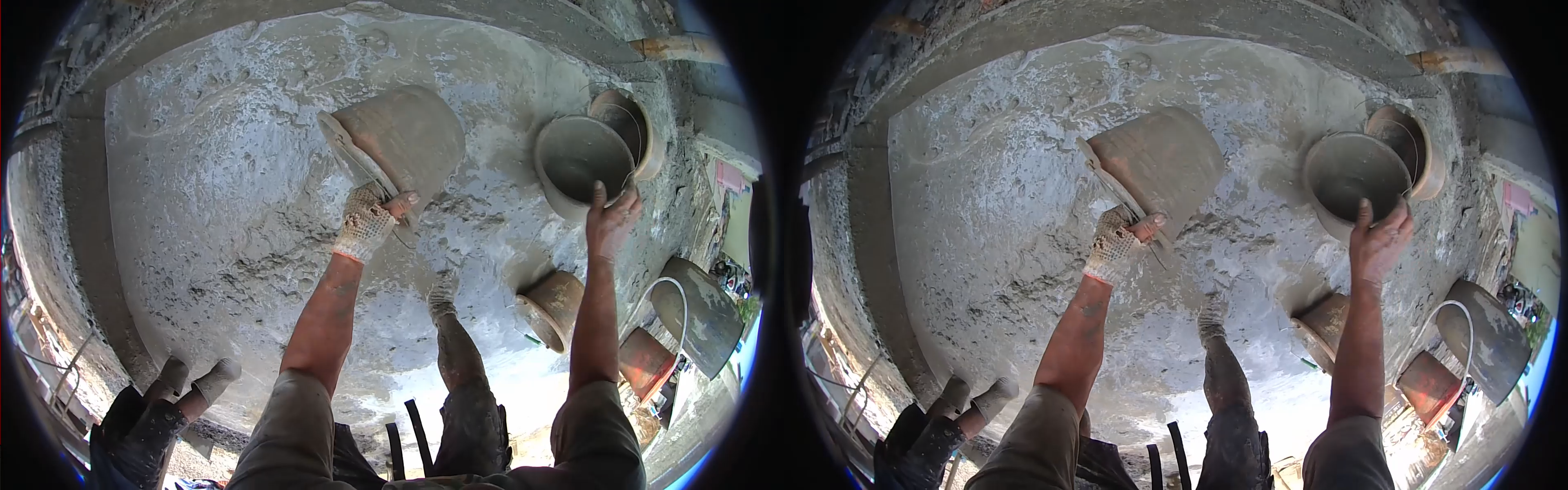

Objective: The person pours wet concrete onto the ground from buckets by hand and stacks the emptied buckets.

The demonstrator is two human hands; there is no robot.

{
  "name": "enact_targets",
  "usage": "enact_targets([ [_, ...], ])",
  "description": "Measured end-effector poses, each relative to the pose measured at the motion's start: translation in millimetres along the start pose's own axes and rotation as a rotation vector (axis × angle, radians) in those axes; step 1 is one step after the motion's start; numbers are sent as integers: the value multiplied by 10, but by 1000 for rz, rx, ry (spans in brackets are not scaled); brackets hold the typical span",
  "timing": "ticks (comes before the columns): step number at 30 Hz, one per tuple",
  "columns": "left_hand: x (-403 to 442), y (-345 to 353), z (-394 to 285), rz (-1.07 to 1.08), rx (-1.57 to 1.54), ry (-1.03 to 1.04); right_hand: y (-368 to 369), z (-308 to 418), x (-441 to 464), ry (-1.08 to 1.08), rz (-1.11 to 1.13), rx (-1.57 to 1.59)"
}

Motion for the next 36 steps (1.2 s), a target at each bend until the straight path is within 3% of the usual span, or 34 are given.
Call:
enact_targets([
  [2, 63, 172, -646, 8, 366, -132, 603, 1052, -532, -223, 449, 463],
  [4, 62, 224, -532, 46, 346, -94, 1331, 1762, -1079, -191, 1010, 684],
  [6, -204, 176, -504, 31, -74, -159, 1639, 2140, -1237, -224, 1044, 775],
  [10, -1002, -285, 282, -169, -61, -295, 1689, 2382, -1374, -70, 1099, 591],
  [12, -1192, -308, 534, -239, -55, -295, 1797, 2315, -1321, 39, 912, 469],
  [13, -1233, -384, 550, -364, -78, -261, 1882, 2273, -1314, 112, 1163, 456],
  [15, -1231, -420, 350, -601, -159, -258, 1827, 2154, -1004, 75, 1074, 507],
  [18, -802, -447, -307, -652, -176, -121, 1541, 1811, -322, -19, 869, 554],
  [20, -384, -311, -781, -523, -12, -46, 1149, 1536, 40, 36, 785, 547],
  [22, 132, -66, -949, -489, -165, 55, 1134, 1138, 179, 186, 667, 490],
  [23, 458, 22, -987, -371, -71, 61, 1089, 1016, 233, 179, 477, 501],
  [24, 777, 70, -1007, -293, 213, -14, 1222, 938, 255, 231, 417, 436],
  [25, 1054, 149, -1035, -225, 345, 45, 1386, 870, 236, 287, 361, 363],
  [27, 1483, 268, -790, 1, 569, -11, 1920, 969, 267, 334, 299, 369],
  [30, 1397, -66, -337, 60, 412, 63, 2917, 791, 64, 350, 255, 275],
  [32, 1009, -430, -125, 130, 428, 33, 2963, 966, -250, 294, 269, 137],
  [34, 654, -737, 235, 107, 357, 177, 2257, 1650, -644, 201, 284, 125],
  [36, 213, -1273, 782, 26, 255, 107, 2009, 2403, -1043, 156, 365, 180],
])
Point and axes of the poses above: each hand's wrist, its own x-axis towards the middle knuckle, its own y-axis out of the palm, z = x × y, the point moved 9 cm from there along x, towards the middle knuckle, and after that the axes turned 8 degrees about z, right-handed, at the moved point
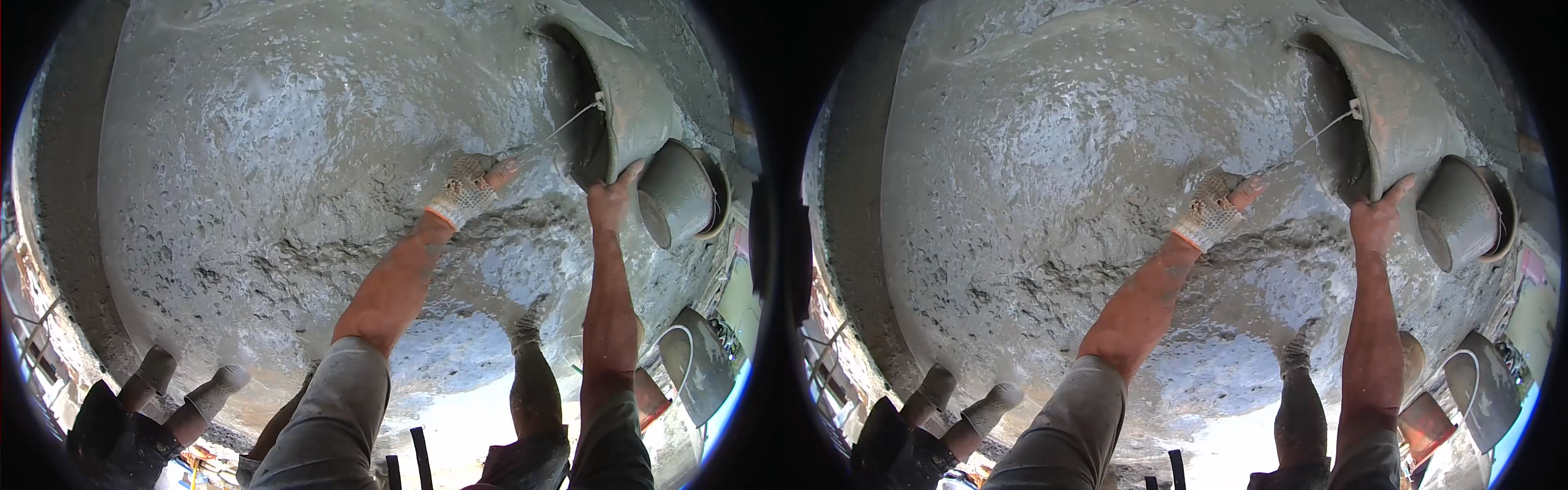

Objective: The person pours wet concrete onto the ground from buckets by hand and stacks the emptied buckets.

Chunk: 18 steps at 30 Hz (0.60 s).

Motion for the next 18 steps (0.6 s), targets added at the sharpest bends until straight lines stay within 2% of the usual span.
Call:
enact_targets([
  [1, -333, -218, 266, -58, -286, -5, 128, 225, -236, -119, -57, -6],
  [2, -657, -437, 522, -111, -570, -9, 256, 580, -497, -119, 29, -97],
  [3, -936, -705, 739, -145, -464, 22, 430, 776, -727, -87, 70, -103],
  [5, -1482, -1294, 1003, -236, -340, 24, 582, 1302, -1236, -181, 28, -20],
  [6, -1814, -1535, 1110, -278, -331, -22, 598, 1632, -1489, -244, 39, 32],
  [8, -2568, -1911, 1453, -350, -574, -113, 750, 2228, -1970, -316, 121, 36],
  [11, -3712, -2231, 2106, -432, -420, -351, 1008, 2875, -2749, -412, 147, 31],
  [13, -4506, -2326, 1945, -495, -393, -428, 1117, 3212, -3358, -456, 328, 120],
  [15, -5202, -2671, 1568, -776, -609, -226, 1233, 3505, -3976, -476, 400, 194],
  [16, -5493, -2839, 1276, -805, -583, -247, 1299, 3588, -4320, -461, 479, 245],
  [17, -5718, -2990, 929, -747, -409, -418, 1269, 3706, -4597, -469, 512, 272],
  [18, -5928, -3145, 616, -682, -233, -585, 1276, 3761, -4833, -367, 619, 310],
])
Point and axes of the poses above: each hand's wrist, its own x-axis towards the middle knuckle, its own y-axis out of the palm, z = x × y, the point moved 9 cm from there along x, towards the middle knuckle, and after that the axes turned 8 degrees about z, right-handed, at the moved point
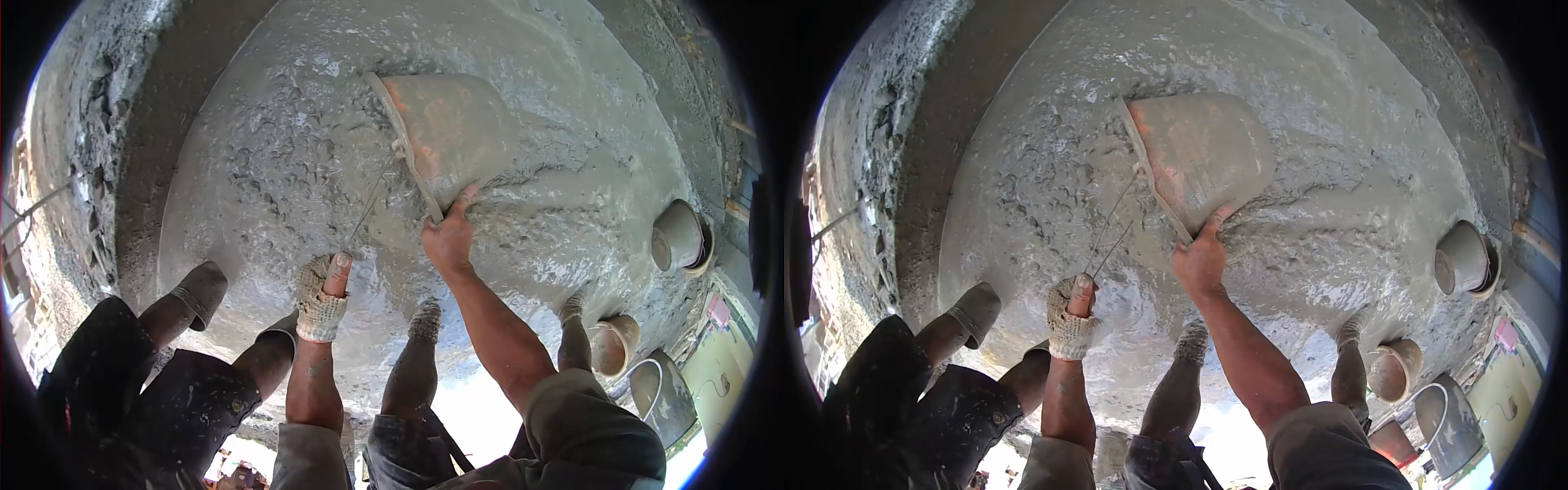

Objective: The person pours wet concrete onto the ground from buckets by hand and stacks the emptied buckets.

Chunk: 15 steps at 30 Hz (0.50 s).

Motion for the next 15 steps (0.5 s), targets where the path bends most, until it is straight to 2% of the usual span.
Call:
enact_targets([
  [1, -150, -233, -355, -28, 208, 89, 126, 134, -99, 80, 72, 85],
  [2, -361, -431, -681, -54, 234, 97, 179, 302, -204, 64, 79, 118],
  [3, -635, -553, -1152, -77, 337, 202, 342, 344, -343, 120, 211, 193],
  [5, -945, -720, -1667, -165, 511, 263, 637, 370, -549, 153, 354, 295],
  [6, -982, -802, -1803, -226, 577, 219, 851, 355, -616, 129, 410, 556],
  [8, -1006, -836, -2137, -212, 647, 191, 747, 568, -706, 100, 466, 828],
  [10, -940, -574, -2408, -187, 709, 249, 786, 593, -872, 353, 904, 909],
  [11, -908, -536, -2445, -242, 779, 231, 688, 509, -760, 183, 863, 755],
  [13, -814, -531, -2332, -331, 706, 269, 458, 200, -438, -3, 749, 542],
  [14, -852, -479, -2390, -356, 712, 175, 186, -200, -325, 8, 678, 519],
  [15, -801, -451, -2339, -371, 707, 185, -92, -604, -218, 21, 608, 495],
])
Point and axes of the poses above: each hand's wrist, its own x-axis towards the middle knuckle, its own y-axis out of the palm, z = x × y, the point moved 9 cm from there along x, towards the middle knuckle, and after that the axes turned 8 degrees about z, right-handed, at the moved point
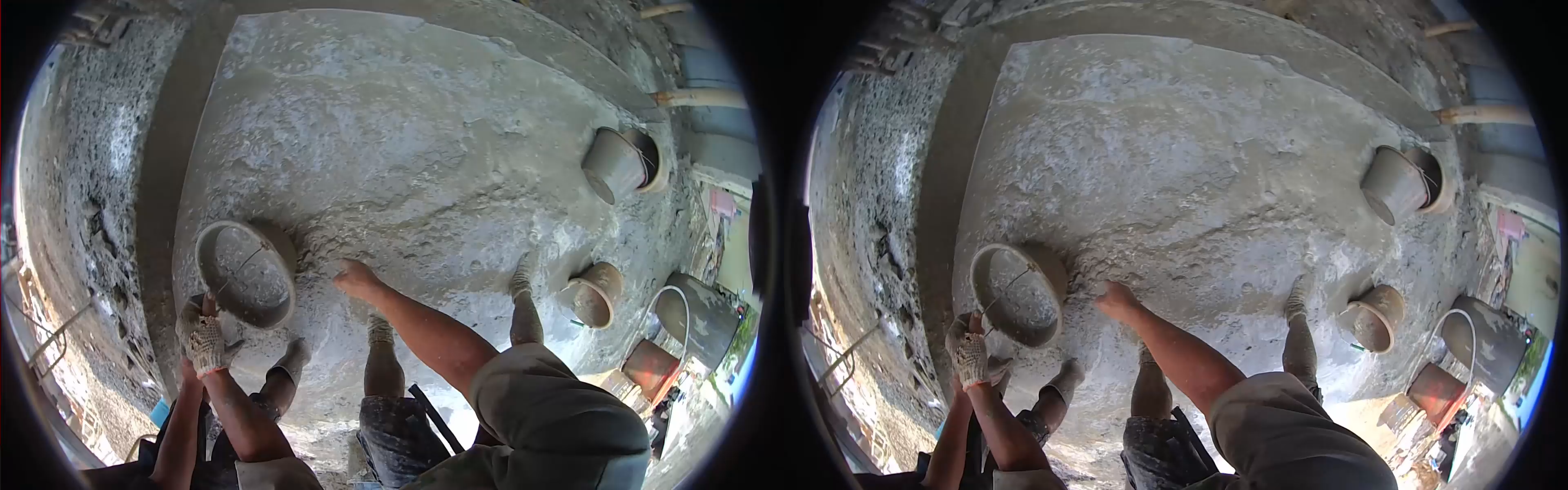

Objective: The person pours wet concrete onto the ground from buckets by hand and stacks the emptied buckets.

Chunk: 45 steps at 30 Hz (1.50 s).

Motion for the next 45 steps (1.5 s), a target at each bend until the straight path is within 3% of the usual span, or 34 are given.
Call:
enact_targets([
  [1, -22, 30, -112, 33, 32, -11, -464, -285, -140, 53, -39, -51],
  [3, -31, -14, -520, -193, 441, 201, -1524, -586, -644, 138, -200, -132],
  [6, -209, 138, -1446, -331, 404, 246, -3580, -1326, -1891, 364, -662, -59],
  [8, -356, 714, -2234, -265, 360, 318, -4903, -1587, -2854, 414, -1084, -156],
  [10, -527, 1533, -2992, -146, 245, 404, -6043, -1771, -3607, 456, -1346, -115],
  [11, -624, 2030, -3374, -79, 175, 449, -6453, -1459, -3931, 388, -1465, -261],
  [12, -772, 2534, -3782, 58, 54, 392, -6898, -1315, -4057, 281, -1480, -363],
  [14, -1101, 3498, -4536, 203, -141, 513, -7639, -892, -4078, 229, -1495, -847],
  [16, -1504, 4169, -5375, 281, -149, 755, -8191, -716, -3847, 167, -1421, -979],
  [18, -1728, 4640, -5940, 470, -165, 626, -8603, -989, -3489, 275, -1336, -977],
  [20, -1850, 4848, -6406, 457, -235, 659, -8561, -1019, -3329, 324, -1174, -963],
  [22, -1935, 4876, -6818, 431, -319, 685, -8006, -902, -3321, -73, -1242, -1102],
  [24, -2252, 4772, -7392, 293, 5, 1085, -7262, -952, -3398, -301, -989, -1156],
  [26, -2506, 4825, -7724, 251, 174, 1225, -6593, -1235, -3584, -437, -729, -1283],
  [28, -2699, 5168, -7806, 126, 622, 1349, -6183, -1440, -3778, -501, -481, -1425],
  [30, -2560, 5734, -7466, 182, 730, 1433, -6143, -1442, -3938, -629, -464, -1399],
  [31, -2440, 5906, -7286, 214, 757, 1407, -6090, -1391, -4038, -708, -494, -1408],
  [33, -2015, 6540, -6652, 883, 974, 885, -6173, -1230, -4128, -692, -513, -1257],
  [34, -2013, 6613, -6451, 894, 975, 872, -6226, -1214, -4133, -657, -530, -1120],
  [35, -1943, 6534, -6369, 881, 447, 751, -6142, -1233, -4122, -652, -523, -1111],
  [36, -1869, 6385, -6239, 824, -72, 596, -6252, -1287, -4153, -525, -663, -893],
  [37, -1931, 6359, -6113, 817, -78, 584, -6382, -1356, -4146, -408, -789, -680],
  [38, -2061, 6416, -5857, 1003, -349, 335, -6264, -1379, -3986, -419, -771, -682],
  [39, -2247, 6449, -5621, 1161, -625, 73, -6226, -1613, -3776, -310, -835, -452],
  [40, -2302, 6391, -5512, 1132, -635, 71, -6198, -1801, -3565, -210, -890, -225],
  [41, -2349, 6289, -5392, 1031, -587, 155, -6044, -1738, -3402, -232, -863, -224],
  [43, -2394, 6083, -5186, 902, -537, 231, -5869, -1854, -3197, 10, -944, -79],
  [45, -2391, 5880, -5178, 705, -277, 503, -5770, -1858, -3139, 12, -968, -74],
])
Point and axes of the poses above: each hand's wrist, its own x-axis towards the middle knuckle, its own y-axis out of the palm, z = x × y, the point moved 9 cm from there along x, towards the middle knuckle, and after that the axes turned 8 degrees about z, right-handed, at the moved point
